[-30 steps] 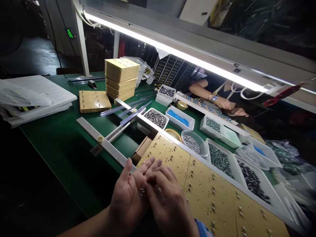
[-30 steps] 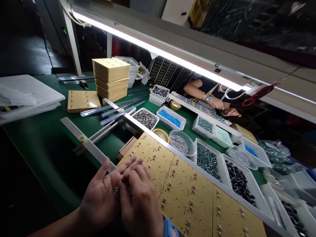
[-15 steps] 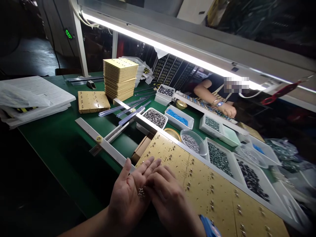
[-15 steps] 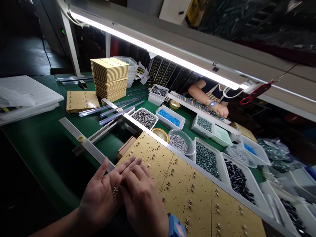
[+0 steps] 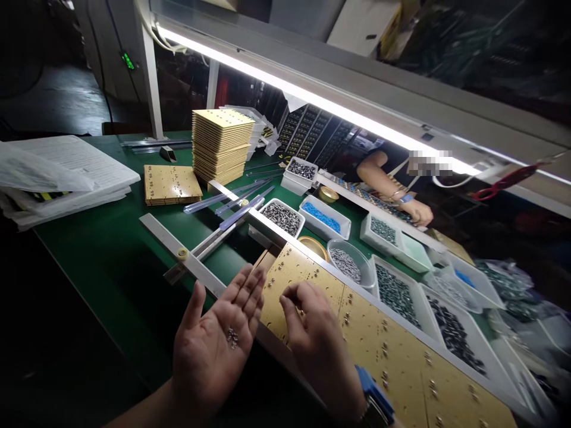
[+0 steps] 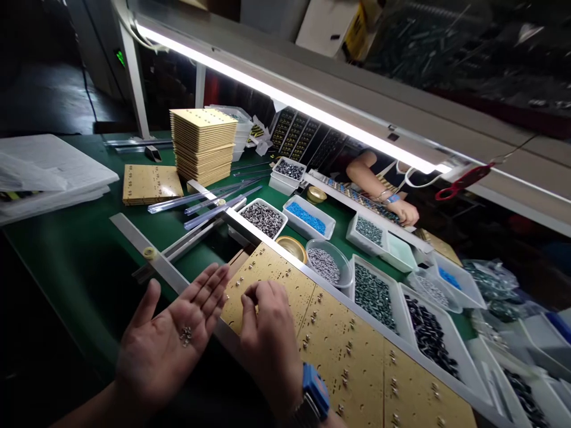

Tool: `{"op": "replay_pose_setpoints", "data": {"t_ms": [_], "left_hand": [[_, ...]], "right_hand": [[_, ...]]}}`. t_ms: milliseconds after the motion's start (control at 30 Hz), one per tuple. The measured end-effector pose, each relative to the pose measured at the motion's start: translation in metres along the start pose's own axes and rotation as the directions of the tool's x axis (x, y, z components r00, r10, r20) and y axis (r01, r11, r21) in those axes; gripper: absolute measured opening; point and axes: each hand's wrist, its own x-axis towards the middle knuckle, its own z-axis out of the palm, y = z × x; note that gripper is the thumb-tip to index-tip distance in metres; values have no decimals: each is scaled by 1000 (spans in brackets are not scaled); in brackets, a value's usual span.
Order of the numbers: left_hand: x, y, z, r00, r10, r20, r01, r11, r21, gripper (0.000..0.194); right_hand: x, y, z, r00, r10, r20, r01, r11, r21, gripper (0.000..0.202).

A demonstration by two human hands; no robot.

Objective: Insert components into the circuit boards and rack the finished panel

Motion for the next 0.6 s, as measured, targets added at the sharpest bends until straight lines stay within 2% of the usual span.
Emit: {"op": "replay_pose_setpoints", "data": {"t_ms": [167, 400, 500, 600], "left_hand": [[5, 3, -5, 1000, 11, -28, -11, 1000, -6, 83], [6, 4, -5, 998, -12, -56, 10, 1000, -30, 81], [7, 4, -5, 999, -14, -52, 13, 999, -31, 81], [6, 5, -6, 1000, -16, -21, 15, 999, -38, 81]], "right_hand": [[14, -4, 14, 993, 50, 110, -39, 994, -99, 18], [17, -5, 23, 987, 34, 157, 6, 968, -252, 18], [18, -5, 25, 991, 16, 136, 24, 957, -288, 18], [16, -5, 22, 995, -61, 83, 84, 947, -311, 19]]}}
